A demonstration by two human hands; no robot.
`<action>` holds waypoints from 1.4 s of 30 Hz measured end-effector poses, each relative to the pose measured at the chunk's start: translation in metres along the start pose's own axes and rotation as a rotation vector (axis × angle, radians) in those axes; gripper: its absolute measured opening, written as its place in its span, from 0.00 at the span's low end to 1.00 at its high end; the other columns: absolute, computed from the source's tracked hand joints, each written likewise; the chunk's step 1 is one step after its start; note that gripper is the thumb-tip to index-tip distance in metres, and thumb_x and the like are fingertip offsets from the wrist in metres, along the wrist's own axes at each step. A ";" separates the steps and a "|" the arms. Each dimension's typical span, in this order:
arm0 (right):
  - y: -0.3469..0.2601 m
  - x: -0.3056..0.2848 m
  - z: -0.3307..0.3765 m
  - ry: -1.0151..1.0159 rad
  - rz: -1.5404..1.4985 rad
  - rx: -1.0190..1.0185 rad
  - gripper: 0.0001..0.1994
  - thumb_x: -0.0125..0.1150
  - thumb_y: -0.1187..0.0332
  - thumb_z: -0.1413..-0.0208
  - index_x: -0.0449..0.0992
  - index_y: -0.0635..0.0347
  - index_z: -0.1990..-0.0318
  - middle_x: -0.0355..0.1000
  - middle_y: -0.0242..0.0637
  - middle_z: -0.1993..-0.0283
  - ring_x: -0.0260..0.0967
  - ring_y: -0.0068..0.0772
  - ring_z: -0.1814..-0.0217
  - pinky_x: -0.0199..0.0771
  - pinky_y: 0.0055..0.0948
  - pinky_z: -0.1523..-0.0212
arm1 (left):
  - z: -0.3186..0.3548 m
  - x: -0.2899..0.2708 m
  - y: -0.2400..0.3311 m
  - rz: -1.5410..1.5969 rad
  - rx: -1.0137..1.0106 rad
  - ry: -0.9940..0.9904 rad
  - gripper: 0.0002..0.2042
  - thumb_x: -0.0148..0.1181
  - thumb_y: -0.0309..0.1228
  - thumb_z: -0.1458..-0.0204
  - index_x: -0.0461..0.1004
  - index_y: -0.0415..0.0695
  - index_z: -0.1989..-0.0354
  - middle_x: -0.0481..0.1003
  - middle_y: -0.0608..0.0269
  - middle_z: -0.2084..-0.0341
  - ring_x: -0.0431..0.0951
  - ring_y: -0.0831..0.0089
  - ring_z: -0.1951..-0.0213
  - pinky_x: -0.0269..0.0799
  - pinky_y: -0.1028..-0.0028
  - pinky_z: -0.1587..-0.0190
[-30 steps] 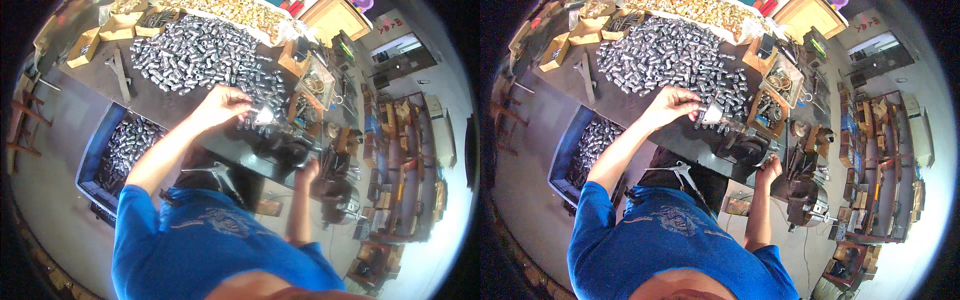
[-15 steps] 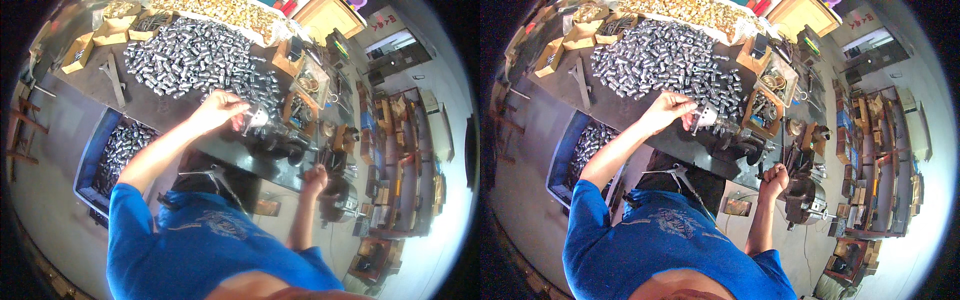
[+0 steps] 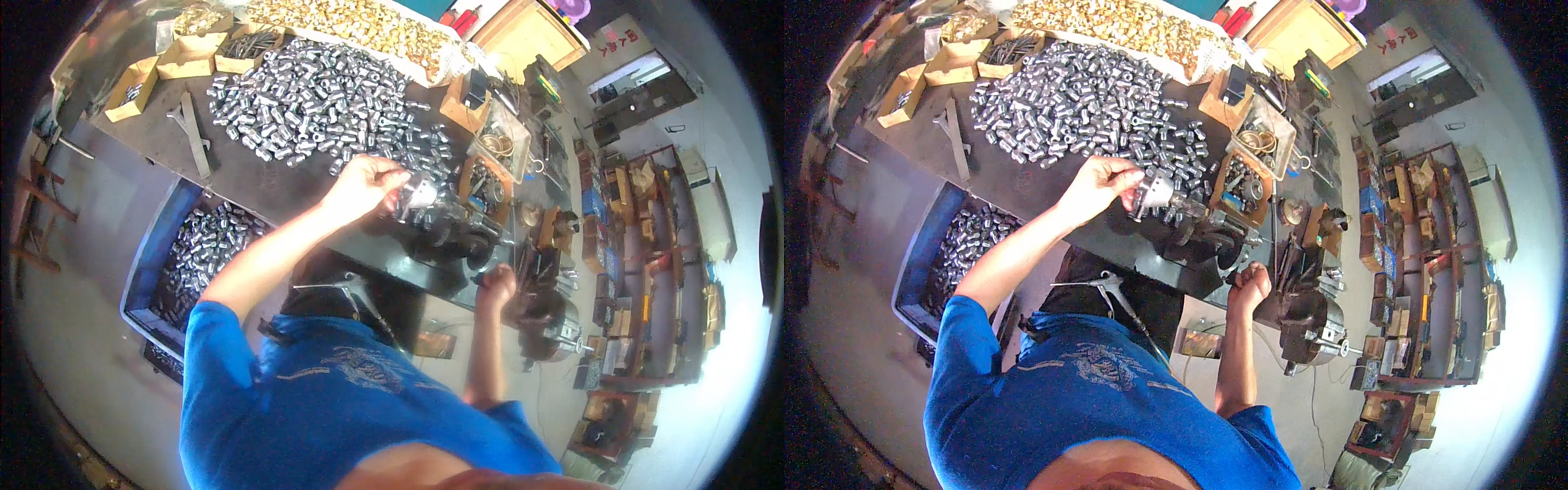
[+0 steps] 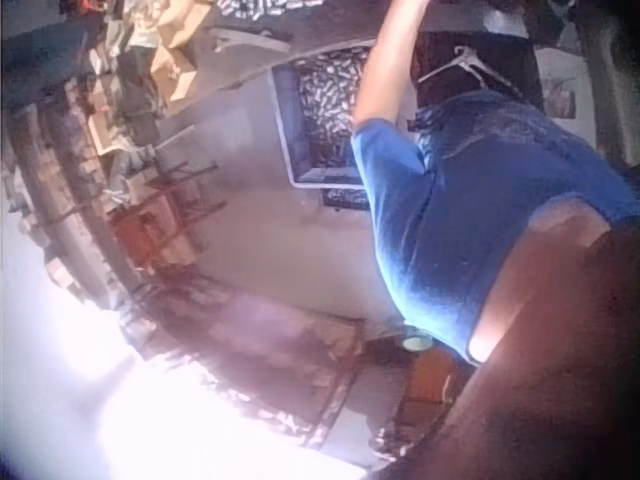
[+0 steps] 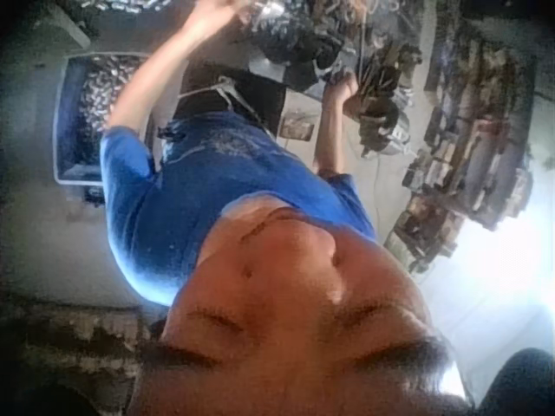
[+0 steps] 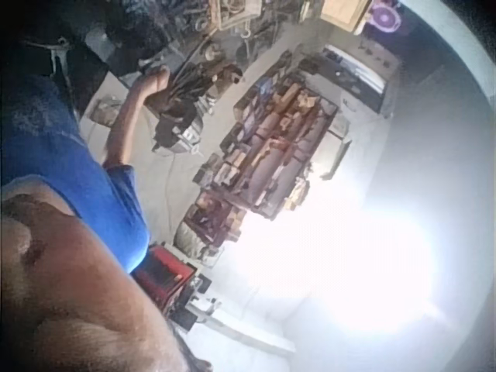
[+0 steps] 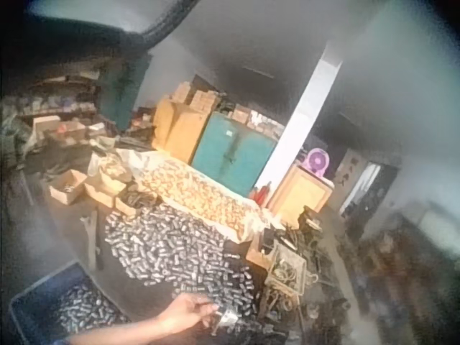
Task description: The person repeatedly picks up small metal parts from a pile and grinds them on a bench grinder, then places the finished parts into a blue bin. The process is repeated continuously throughout the clip.
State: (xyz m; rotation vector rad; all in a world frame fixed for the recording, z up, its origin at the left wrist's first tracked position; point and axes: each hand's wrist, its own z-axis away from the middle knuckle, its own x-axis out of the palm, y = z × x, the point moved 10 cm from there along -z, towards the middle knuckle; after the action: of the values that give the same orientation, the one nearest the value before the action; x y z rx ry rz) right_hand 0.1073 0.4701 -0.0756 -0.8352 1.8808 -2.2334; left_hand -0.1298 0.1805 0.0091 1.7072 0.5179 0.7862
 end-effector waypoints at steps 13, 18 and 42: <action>-0.082 0.063 -0.036 -0.038 -0.124 -0.094 0.09 0.39 0.70 0.48 0.64 0.59 0.76 0.49 0.23 0.86 0.41 0.15 0.86 0.38 0.18 0.87 | 0.002 0.002 0.010 -0.006 0.131 -0.111 0.09 0.53 0.14 0.53 0.74 0.33 0.62 0.75 0.61 0.68 0.75 0.77 0.68 0.72 0.78 0.62; -0.063 0.081 -0.062 0.095 0.194 -0.172 0.08 0.40 0.71 0.49 0.67 0.61 0.73 0.53 0.26 0.85 0.47 0.19 0.86 0.46 0.19 0.86 | 0.002 0.002 0.008 0.012 0.118 -0.080 0.08 0.54 0.16 0.52 0.73 0.33 0.62 0.75 0.60 0.68 0.75 0.77 0.68 0.72 0.77 0.63; 0.016 -0.004 -0.008 -0.066 -0.075 0.024 0.10 0.53 0.63 0.48 0.67 0.60 0.74 0.52 0.23 0.83 0.44 0.15 0.83 0.42 0.18 0.84 | 0.006 0.001 0.010 -0.123 0.175 0.022 0.07 0.54 0.23 0.49 0.74 0.31 0.66 0.74 0.62 0.78 0.72 0.79 0.78 0.69 0.80 0.71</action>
State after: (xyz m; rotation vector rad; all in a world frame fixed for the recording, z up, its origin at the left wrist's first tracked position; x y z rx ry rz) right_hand 0.1021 0.4753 -0.0930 -0.9787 1.8195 -2.2368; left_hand -0.1255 0.1749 0.0181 1.8092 0.7170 0.6882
